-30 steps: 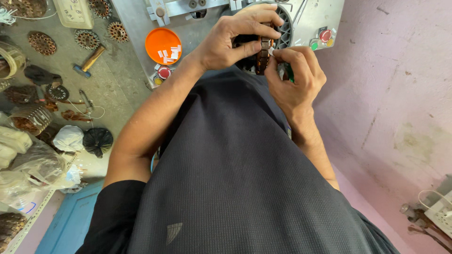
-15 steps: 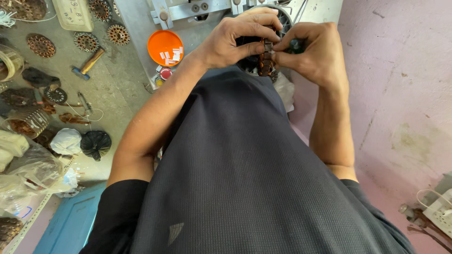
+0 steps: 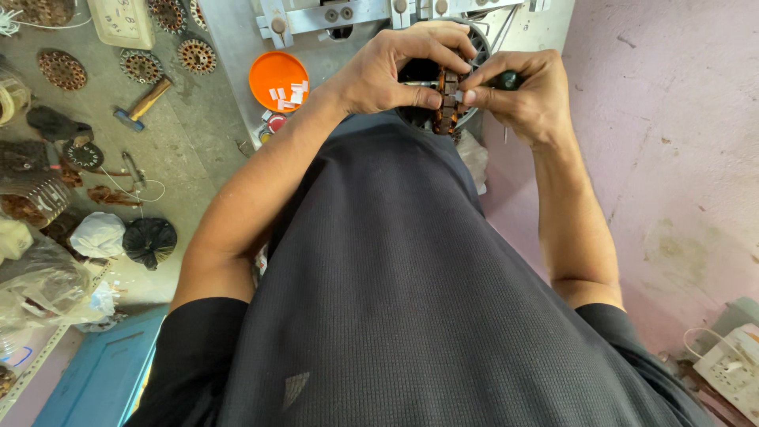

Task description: The person wires a motor stator by hand using scissors and a screwdriver.

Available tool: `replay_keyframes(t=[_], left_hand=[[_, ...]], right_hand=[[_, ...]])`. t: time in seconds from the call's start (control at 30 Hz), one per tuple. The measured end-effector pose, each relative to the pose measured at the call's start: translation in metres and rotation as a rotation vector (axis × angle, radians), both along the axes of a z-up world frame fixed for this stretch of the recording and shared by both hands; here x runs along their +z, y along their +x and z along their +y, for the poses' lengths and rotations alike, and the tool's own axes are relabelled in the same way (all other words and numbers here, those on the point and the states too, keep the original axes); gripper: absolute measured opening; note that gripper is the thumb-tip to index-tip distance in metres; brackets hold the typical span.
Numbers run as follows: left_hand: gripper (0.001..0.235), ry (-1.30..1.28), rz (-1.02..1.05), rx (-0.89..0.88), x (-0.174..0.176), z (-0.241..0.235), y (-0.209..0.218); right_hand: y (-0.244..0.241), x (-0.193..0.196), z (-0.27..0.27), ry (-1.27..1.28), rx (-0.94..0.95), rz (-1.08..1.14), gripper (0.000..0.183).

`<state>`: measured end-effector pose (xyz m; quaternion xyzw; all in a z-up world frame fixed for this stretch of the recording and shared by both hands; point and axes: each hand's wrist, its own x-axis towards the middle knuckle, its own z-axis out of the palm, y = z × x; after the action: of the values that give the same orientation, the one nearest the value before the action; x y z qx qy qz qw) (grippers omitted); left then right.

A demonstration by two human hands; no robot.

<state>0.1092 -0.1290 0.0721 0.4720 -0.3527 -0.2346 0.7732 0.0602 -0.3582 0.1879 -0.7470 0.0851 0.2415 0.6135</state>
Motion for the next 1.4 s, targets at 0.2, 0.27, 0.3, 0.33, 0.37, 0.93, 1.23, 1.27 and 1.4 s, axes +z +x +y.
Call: replay_keyframes(t=[0.2, 0.27, 0.3, 0.33, 0.37, 0.93, 1.23, 1.27, 1.4], left_hand=[[0.043, -0.016, 0.015, -0.004, -0.003, 0.000, 0.000], [0.044, -0.018, 0.026, -0.003, -0.004, -0.001, -0.001], [0.045, -0.018, 0.028, -0.004, -0.004, -0.001, 0.000], [0.045, -0.019, 0.026, -0.003, -0.005, 0.000, 0.001], [0.045, -0.021, 0.025, -0.003, -0.005, 0.000, 0.001], [0.080, 0.161, -0.312, 0.155, 0.014, 0.001, -0.010], [0.110, 0.328, -0.372, 0.127, 0.004, -0.007, -0.017], [0.109, 0.339, -0.402, 0.143, 0.003, -0.007, -0.019], [0.139, 0.355, -0.461, 0.227, 0.005, -0.015, -0.025]], right_hand=[[0.010, 0.009, 0.012, -0.162, 0.054, -0.018, 0.018], [0.011, 0.008, 0.013, -0.179, 0.073, -0.062, 0.022], [0.012, 0.007, 0.013, -0.151, 0.061, -0.050, 0.023], [0.012, 0.006, 0.013, -0.123, 0.049, -0.038, 0.024], [0.012, 0.006, 0.012, -0.096, 0.037, -0.026, 0.025], [-0.023, -0.001, 0.023, 0.120, -0.305, 0.095, 0.018], [-0.027, -0.002, 0.022, -0.028, -0.264, -0.062, 0.030], [-0.030, -0.004, 0.023, -0.020, -0.301, -0.052, 0.031], [-0.060, -0.016, 0.028, -0.126, -0.441, -0.120, 0.033]])
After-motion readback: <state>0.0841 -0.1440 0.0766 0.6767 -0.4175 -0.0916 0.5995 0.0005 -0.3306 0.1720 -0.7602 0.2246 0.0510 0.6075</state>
